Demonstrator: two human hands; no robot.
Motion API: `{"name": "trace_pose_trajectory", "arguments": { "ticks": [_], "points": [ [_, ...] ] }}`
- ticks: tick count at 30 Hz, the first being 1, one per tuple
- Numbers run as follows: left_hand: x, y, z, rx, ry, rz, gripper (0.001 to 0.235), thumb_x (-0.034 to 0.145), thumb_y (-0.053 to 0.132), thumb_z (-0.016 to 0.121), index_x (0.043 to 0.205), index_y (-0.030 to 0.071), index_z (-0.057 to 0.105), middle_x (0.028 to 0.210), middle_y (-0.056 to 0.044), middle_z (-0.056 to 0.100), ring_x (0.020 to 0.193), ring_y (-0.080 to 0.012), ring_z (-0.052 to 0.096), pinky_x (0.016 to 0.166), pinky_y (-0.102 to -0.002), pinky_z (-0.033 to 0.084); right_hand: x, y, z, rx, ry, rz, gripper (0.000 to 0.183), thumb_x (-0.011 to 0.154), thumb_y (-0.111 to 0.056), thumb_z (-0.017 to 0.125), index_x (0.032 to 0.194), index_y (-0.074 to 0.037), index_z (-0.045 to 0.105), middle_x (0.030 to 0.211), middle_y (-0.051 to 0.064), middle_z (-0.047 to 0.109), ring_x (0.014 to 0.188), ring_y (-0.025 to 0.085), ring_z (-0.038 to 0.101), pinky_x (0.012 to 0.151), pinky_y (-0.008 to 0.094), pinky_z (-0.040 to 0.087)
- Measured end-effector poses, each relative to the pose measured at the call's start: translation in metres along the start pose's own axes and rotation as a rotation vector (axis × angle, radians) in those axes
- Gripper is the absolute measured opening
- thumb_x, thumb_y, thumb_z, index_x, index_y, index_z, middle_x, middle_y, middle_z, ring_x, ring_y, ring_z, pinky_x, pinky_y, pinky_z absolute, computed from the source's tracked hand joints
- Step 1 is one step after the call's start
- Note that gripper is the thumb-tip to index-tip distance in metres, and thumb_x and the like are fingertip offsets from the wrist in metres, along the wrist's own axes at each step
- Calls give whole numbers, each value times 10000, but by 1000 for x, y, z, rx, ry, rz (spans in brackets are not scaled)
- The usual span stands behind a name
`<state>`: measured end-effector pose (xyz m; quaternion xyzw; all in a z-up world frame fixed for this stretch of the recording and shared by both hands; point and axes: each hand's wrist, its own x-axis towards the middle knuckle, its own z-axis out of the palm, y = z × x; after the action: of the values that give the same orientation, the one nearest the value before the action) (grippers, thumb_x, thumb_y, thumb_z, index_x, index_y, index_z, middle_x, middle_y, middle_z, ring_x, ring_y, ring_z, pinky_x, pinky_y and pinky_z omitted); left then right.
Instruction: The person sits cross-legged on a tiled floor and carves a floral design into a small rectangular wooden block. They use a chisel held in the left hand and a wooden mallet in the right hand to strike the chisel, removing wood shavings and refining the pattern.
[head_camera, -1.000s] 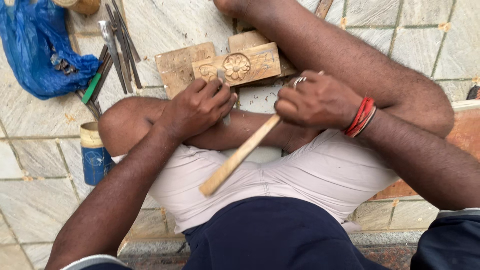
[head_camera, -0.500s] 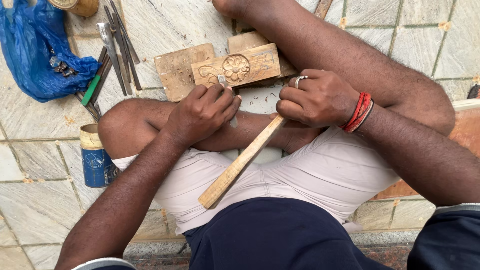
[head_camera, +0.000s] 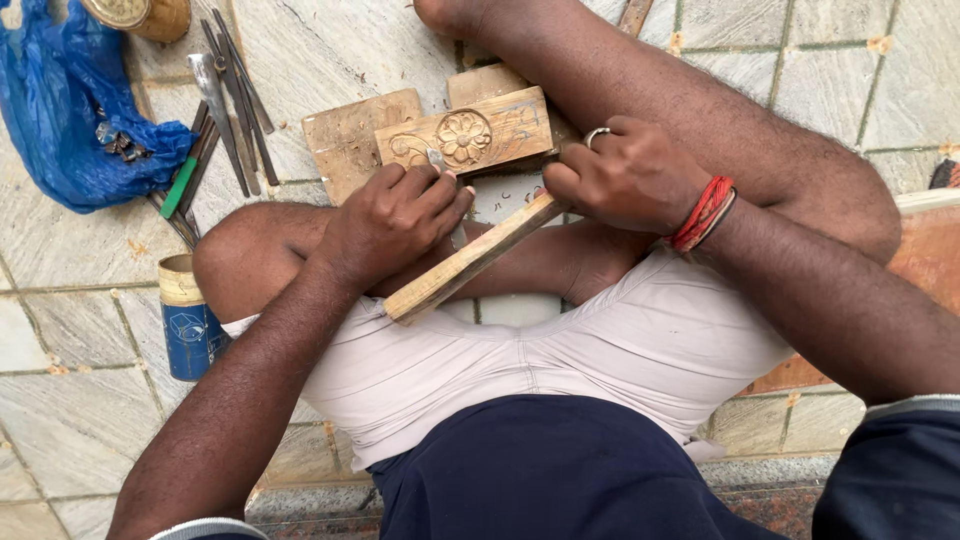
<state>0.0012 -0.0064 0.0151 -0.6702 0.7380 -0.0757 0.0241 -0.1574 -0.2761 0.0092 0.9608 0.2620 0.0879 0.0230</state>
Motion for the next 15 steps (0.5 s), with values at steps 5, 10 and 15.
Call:
{"name": "trace_pose_trajectory", "arguments": {
  "ticks": [5,10,15],
  "points": [
    [-1,-3,1,11,7,10,213,982,243,658,1167,187,748,981,50,650,949,-103,652,721,-229,542,0,0,2,90,138,-87,477,1089,-440,569,711,-159,495,610,-27,575,465,74,537,484,268,477],
    [-3,-2,4,35,-11,30,240,970,275,655,1174,188,747,1009,35,669,958,-118,667,708,-227,549,-5,-2,11,-58,47,-17,370,1094,-381,610,778,-203,540,627,-51,573,478,28,516,462,231,448],
    [-5,-2,10,60,-17,46,252,980,267,658,1213,202,727,1073,26,686,981,-117,673,723,-222,554,-1,0,12,-14,40,-51,350,1067,-419,628,788,-212,587,616,-48,588,445,36,517,449,240,458]
  ]
}}
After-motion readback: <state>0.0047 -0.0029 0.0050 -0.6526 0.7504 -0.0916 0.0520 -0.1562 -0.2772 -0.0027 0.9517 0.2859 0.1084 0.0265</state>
